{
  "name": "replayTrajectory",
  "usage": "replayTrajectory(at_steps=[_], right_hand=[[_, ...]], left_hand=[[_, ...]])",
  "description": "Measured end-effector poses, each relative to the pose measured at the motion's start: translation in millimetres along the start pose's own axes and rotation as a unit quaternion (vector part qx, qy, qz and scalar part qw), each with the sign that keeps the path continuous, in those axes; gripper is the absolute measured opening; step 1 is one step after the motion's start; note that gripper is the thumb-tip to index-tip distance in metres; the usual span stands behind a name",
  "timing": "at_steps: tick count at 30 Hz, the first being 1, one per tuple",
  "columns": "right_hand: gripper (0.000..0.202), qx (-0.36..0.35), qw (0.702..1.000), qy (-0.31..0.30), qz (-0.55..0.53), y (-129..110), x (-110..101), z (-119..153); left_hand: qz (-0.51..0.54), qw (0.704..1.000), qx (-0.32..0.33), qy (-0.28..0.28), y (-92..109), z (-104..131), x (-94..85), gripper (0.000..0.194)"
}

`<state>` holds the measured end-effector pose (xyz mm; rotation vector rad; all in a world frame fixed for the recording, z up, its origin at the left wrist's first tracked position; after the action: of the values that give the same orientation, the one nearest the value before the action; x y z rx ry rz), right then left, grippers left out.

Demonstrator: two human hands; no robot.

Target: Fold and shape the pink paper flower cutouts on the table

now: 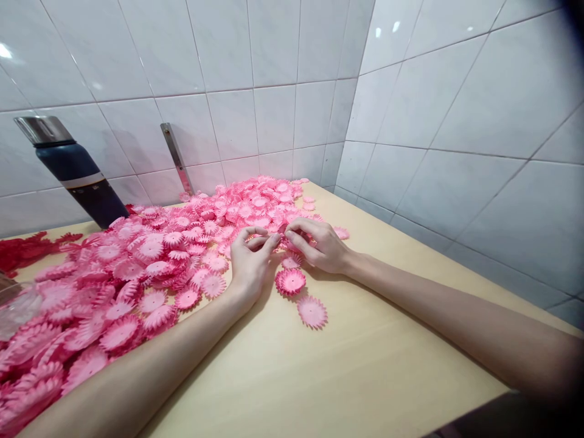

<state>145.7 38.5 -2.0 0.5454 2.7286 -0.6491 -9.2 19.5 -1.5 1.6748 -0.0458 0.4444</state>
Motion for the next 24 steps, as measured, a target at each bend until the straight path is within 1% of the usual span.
replayTrajectory(at_steps=[8,15,24], right_hand=[[0.008,-0.010,1.000,0.005,0.006,1.4,2.2,1.3],[0.007,-0.017,0.999,0.005,0.040,3.1,2.5,1.1],[0.007,-0.005,1.000,0.001,0.031,1.5,1.2,1.2]], left_hand=[[0.006,1.000,0.004,-0.008,-1.7,-0.5,0.0,0.033],[0.007,0.999,0.035,0.005,-4.4,-3.4,-1.1,0.029],[0.000,1.000,0.030,0.002,-4.7,-3.5,-0.8,0.027]])
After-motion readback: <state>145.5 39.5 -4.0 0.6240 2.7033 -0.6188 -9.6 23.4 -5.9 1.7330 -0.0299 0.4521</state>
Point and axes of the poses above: each hand's wrist, its own z-axis away from the middle knuckle, its own x-axis out of the palm, y = z × x, the point moved 2 cm from there along -z, towards the middle knuckle, and after that the axes turned 14 degrees about y, right-handed, at the moved point
